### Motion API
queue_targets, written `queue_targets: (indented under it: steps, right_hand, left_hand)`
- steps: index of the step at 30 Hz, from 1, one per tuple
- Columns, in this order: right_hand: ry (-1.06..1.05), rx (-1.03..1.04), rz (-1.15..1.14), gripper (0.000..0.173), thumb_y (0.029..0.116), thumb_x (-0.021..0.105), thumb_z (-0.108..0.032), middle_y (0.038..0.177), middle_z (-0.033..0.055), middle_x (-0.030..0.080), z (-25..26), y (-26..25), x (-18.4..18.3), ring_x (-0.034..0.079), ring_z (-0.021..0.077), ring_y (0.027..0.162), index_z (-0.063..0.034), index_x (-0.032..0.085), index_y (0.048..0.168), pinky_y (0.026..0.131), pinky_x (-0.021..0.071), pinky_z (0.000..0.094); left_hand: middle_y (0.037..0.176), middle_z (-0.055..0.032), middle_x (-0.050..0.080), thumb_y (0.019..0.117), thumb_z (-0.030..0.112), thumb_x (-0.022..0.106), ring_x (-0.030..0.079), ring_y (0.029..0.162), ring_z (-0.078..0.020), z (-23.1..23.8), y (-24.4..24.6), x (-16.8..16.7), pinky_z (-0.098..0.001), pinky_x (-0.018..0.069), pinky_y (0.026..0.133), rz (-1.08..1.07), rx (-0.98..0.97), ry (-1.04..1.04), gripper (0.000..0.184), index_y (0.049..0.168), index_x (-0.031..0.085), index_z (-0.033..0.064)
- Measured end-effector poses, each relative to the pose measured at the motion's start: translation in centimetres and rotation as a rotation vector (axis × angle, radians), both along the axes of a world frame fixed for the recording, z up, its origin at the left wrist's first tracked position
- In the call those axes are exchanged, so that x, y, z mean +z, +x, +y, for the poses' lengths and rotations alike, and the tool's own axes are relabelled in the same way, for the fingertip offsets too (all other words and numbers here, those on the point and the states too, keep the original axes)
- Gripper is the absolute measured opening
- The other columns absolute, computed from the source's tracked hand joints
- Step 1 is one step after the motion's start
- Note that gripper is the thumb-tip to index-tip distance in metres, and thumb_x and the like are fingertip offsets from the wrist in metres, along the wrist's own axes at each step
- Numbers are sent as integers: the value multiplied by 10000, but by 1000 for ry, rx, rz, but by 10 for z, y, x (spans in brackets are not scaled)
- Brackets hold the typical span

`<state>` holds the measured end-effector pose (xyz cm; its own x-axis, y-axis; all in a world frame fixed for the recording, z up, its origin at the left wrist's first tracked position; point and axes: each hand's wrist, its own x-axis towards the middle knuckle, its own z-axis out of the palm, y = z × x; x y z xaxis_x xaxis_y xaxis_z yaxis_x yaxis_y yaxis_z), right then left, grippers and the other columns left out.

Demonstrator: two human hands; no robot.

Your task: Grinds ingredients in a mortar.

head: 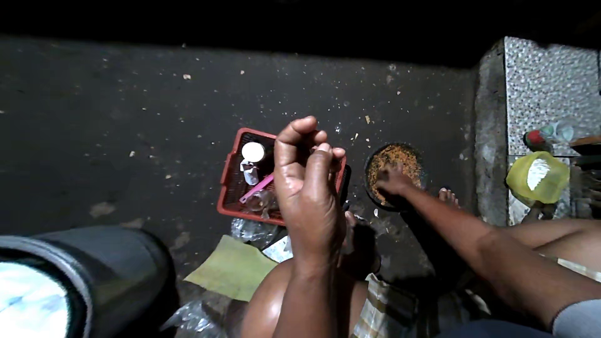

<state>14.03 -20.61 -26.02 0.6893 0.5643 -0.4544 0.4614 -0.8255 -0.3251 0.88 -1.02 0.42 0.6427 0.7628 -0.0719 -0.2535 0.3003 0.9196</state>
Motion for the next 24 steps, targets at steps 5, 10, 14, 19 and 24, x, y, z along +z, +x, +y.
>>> queue_targets:
  steps: [5,10,14,19,24]
  right_hand:
    - [-228,98,51,521,991,638,-409,1551,283,409,12,-8,25,676,462,1072,-177,563,1452,854,577,587]
    - [-298,-296,335,573,1043,614,-248,1635,318,244,76,20,122,470,521,1370,-66,419,1550,1090,421,634]
    - [-244,-7,182,600,952,669,-459,1563,279,368,16,-6,13,668,458,1058,-218,515,1479,850,566,615]
    - [-380,37,292,566,1032,627,-324,1648,258,262,38,-2,66,557,472,1300,-163,451,1545,1024,496,608]
    - [-378,-81,401,566,1015,670,-278,1625,299,297,83,10,117,504,513,1344,-133,477,1527,1075,432,655]
  left_hand:
    - [1113,23,583,1024,19,421,633,901,-59,4,-5,0,-215,567,785,52,27,9,290,1272,532,121]
    - [1093,43,582,1029,21,425,627,880,-45,1,-1,4,-191,557,762,37,27,-8,288,1271,527,139]
    - [1105,22,582,1024,16,418,629,897,-60,-1,-4,1,-208,562,779,17,18,1,292,1275,530,118]
    - [1120,32,588,1027,19,420,639,878,-54,3,-8,2,-200,569,752,52,29,4,306,1289,526,137]
    - [1103,38,587,1032,24,420,633,893,-49,-2,-4,4,-197,559,758,34,2,23,280,1268,528,128]
